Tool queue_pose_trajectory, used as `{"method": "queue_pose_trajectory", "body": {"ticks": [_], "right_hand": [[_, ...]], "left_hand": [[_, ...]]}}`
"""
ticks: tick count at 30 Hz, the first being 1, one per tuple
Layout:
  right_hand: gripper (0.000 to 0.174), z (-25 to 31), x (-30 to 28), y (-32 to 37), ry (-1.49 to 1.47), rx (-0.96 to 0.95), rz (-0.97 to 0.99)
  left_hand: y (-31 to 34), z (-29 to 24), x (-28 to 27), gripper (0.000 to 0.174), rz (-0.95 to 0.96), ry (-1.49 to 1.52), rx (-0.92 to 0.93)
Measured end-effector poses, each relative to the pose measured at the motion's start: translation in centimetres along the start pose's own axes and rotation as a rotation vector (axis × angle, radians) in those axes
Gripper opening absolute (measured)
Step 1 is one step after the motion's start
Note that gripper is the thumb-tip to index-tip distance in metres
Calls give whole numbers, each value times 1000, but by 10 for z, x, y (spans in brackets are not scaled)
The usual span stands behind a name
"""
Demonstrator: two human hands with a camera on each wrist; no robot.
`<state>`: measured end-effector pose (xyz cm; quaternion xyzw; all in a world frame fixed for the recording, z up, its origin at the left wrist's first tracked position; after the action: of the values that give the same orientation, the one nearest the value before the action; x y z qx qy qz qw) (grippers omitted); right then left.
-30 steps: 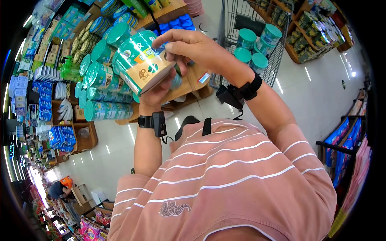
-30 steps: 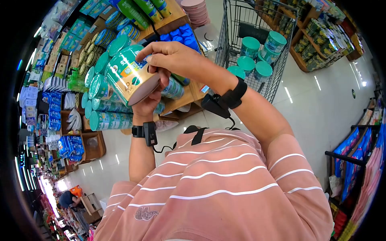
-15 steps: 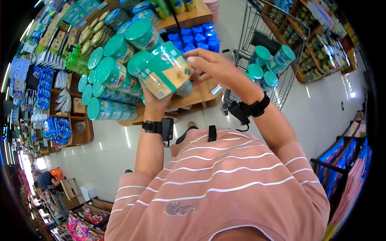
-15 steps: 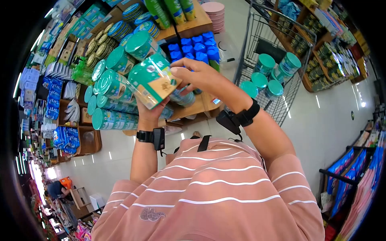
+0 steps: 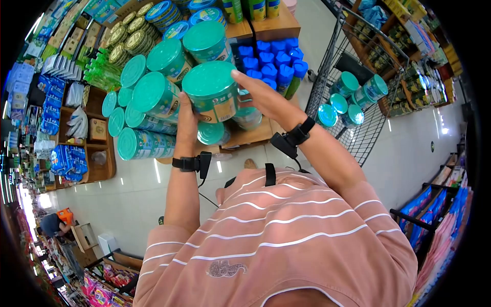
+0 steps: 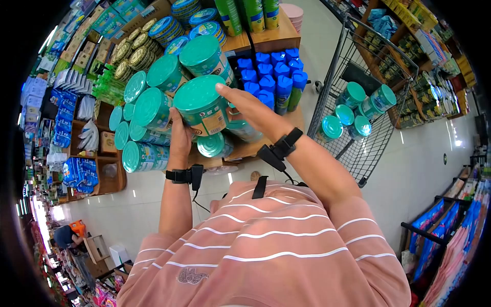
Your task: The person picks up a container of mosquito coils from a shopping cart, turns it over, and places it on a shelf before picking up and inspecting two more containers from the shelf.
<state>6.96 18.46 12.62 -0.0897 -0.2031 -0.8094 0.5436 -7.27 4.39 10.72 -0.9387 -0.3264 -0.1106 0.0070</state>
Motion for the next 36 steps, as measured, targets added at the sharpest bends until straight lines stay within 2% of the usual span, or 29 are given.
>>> {"method": "queue_pose_trajectory", "body": {"ticks": [7,10,18,25,28,31,34,36], "right_hand": [[44,-15,0,-59,41,-21,-74],[49,-11,3,-68,15,-132,-120],[51,-13,8,-89,-65,-201,-100],[64,-20,10,-110,-67,-327,-29],[71,-27,8,-117,-59,-327,-44],[79,-29,4,-121,69,-309,-96],[71,-28,0,-119,178,-258,-117],[74,-29,-3,-118,216,-224,-133]], "left_hand": [[-21,1,-30,77,-70,-123,-34],[-21,-8,-31,78,-70,-170,-107],[-9,-29,-30,76,-75,-265,-252],[-11,-16,-39,69,-156,-140,-130],[-9,-16,-39,68,-182,-95,-95],[-6,-21,-36,67,-187,-74,-56],[-6,-22,-36,66,-179,-76,-52],[-4,-20,-38,66,-178,-79,-41]]}}
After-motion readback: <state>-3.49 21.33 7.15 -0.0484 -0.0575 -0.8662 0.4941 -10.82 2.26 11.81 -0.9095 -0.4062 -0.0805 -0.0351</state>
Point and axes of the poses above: each hand's wrist, its own y-axis away from the middle knuckle, its own x-axis out of the palm, z = x × y, the point moved 7 cm from there along -y, towards the middle knuckle, and after that the axes turned 1 degree about z, right-handed, at the moved point
